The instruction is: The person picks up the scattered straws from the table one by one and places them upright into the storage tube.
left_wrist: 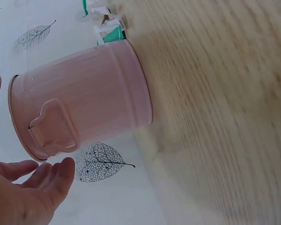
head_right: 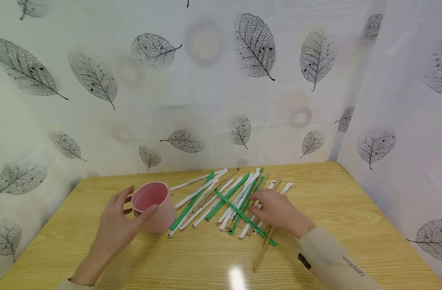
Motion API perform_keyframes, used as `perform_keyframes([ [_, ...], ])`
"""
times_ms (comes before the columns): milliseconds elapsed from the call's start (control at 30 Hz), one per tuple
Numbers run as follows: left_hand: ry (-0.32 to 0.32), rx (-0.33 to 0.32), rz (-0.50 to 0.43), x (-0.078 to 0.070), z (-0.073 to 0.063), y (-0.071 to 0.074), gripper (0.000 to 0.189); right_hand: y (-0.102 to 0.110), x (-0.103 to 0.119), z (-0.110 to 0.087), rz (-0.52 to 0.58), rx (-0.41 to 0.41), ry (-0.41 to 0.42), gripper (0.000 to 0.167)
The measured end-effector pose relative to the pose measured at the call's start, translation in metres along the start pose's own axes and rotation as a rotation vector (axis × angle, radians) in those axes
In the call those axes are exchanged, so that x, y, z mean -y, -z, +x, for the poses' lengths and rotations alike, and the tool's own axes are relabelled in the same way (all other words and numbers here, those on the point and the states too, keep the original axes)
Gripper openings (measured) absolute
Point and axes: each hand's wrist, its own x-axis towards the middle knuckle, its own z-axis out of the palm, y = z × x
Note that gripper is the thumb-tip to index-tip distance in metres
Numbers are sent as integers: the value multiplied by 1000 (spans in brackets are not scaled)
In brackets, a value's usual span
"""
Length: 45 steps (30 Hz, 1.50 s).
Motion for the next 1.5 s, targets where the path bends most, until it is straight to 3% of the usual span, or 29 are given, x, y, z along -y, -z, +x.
perform_keyframes([
  [233, -12, 23, -62, 1, 8, 2, 87, -9, 10, 33, 145, 58, 42, 19],
  [400, 1, 74, -33, 2, 10, 2, 97, -13, 15, 48, 196, 76, 27, 19],
  [667, -6, 50, -22, 3, 14, -4, 99, -21, 28, 64, 117, 89, 63, 20],
  [833, 5, 38, -17, 3, 15, -10, 96, -26, 32, 67, 63, 108, 7, 21],
  [1167, 9, 35, -1, 2, 13, -11, 95, -29, 34, 66, 89, 98, -27, 23],
  [1500, -5, 23, 13, 6, 14, -15, 88, -4, 37, 67, 110, 3, -55, 31],
])
